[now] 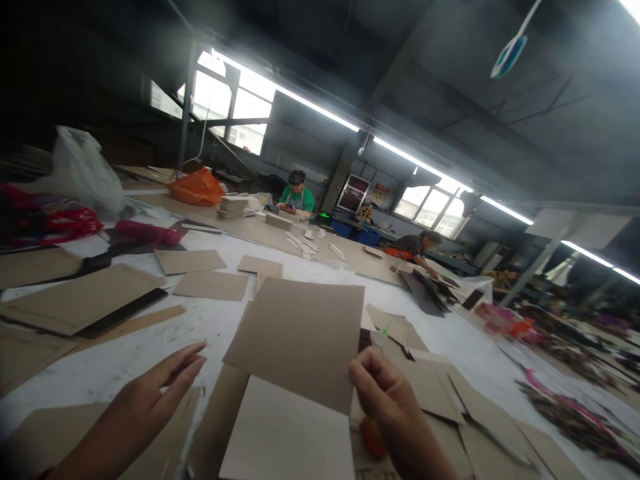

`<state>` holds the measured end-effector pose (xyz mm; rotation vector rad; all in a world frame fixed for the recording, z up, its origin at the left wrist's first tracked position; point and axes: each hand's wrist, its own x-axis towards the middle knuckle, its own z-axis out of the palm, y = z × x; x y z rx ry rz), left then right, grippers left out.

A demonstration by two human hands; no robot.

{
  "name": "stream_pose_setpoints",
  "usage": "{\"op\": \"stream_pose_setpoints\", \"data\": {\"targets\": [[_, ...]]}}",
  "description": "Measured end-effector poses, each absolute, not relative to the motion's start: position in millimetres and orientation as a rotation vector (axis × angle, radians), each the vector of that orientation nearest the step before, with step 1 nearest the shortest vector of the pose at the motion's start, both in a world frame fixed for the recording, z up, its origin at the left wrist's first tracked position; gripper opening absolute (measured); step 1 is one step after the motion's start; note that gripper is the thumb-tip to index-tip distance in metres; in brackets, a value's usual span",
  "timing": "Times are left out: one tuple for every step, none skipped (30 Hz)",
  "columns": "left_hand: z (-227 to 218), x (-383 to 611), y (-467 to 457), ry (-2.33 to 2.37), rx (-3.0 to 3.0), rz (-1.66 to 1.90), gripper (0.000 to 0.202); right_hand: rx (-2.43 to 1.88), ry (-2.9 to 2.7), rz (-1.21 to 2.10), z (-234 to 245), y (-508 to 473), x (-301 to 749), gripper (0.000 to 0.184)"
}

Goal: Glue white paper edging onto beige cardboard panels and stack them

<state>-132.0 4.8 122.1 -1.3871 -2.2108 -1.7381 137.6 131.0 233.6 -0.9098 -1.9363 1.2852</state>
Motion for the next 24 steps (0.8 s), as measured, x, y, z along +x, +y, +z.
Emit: {"op": "stream_pose_setpoints", "data": {"targets": [[119.8,-128.7,5.5,-2.287,-1.406,-1.814,0.041,-0.918,-1.901,1.318,227.8,130.6,142.2,0.036],[118.7,-125.0,6.3,-2.355,-1.432,-1.894,0.042,-0.928,-1.871,1.356,221.8,130.2,146.2,0.036],[118.5,-121.3,7.3,-2.408,-1.466,-1.973,0.043,-0.939,-1.846,1.394,215.8,129.9,149.8,0.036],[118.8,-117.8,8.4,-2.448,-1.499,-2.049,0.043,-0.951,-1.826,1.424,210.1,129.5,152.8,0.037],[119.4,-114.6,9.4,-2.475,-1.524,-2.117,0.043,-0.962,-1.812,1.439,205.1,129.0,155.3,0.037],[120.0,-111.8,10.4,-2.498,-1.539,-2.171,0.043,-0.968,-1.804,1.442,200.9,128.2,157.3,0.037],[120.3,-109.3,11.3,-2.523,-1.541,-2.21,0.041,-0.976,-1.799,1.432,197.7,127.3,158.9,0.038],[120.3,-107.1,12.1,-2.554,-1.536,-2.237,0.04,-0.988,-1.797,1.414,195.6,126.4,160.2,0.038],[120.1,-105.1,12.7,-2.586,-1.525,-2.254,0.039,-1.004,-1.8,1.397,194.4,125.6,161.4,0.039],[119.8,-103.0,13.1,-2.62,-1.516,-2.257,0.039,-1.025,-1.811,1.381,193.9,125.4,162.6,0.039],[119.6,-100.9,13.4,-2.649,-1.512,-2.247,0.038,-1.051,-1.832,1.36,193.8,125.7,164.1,0.04],[119.7,-98.5,13.4,-2.673,-1.508,-2.228,0.037,-1.081,-1.865,1.33,193.5,126.9,166.0,0.04],[119.9,-95.8,13.4,-2.691,-1.503,-2.202,0.036,-1.115,-1.908,1.284,192.7,128.7,168.2,0.04],[120.4,-92.7,13.4,-2.705,-1.496,-2.178,0.035,-1.152,-1.957,1.22,191.0,131.2,171.0,0.038],[120.8,-89.4,13.5,-2.716,-1.483,-2.156,0.034,-1.191,-2.008,1.147,188.1,134.0,174.1,0.037],[121.0,-85.8,13.7,-2.726,-1.468,-2.138,0.033,-1.231,-2.053,1.073,183.8,136.9,177.5,0.035],[120.6,-82.1,14.1,-2.738,-1.455,-2.122,0.033,-1.271,-2.089,1.009,178.3,139.6,181.0,0.034],[119.5,-78.4,14.5,-2.754,-1.448,-2.106,0.032,-1.308,-2.117,0.963,171.6,142.0,184.6,0.032],[117.6,-74.8,15.0,-2.772,-1.449,-2.09,0.031,-1.341,-2.136,0.933,164.0,143.8,188.2,0.031],[115.0,-71.2,15.5,-2.794,-1.46,-2.073,0.031,-1.367,-2.15,0.922,156.0,145.2,191.6,0.031],[111.8,-67.8,15.9,-2.819,-1.478,-2.054,0.031,-1.386,-2.157,0.916,147.8,146.2,194.8,0.031],[108.5,-64.6,16.1,-2.844,-1.499,-2.029,0.031,-1.4,-2.161,0.912,139.8,146.9,197.7,0.031],[105.2,-61.4,16.2,-2.866,-1.515,-1.999,0.031,-1.409,-2.163,0.911,132.4,147.3,200.5,0.031],[102.3,-58.5,16.1,-2.885,-1.525,-1.96,0.031,-1.418,-2.164,0.914,125.6,147.5,203.1,0.032]]}}
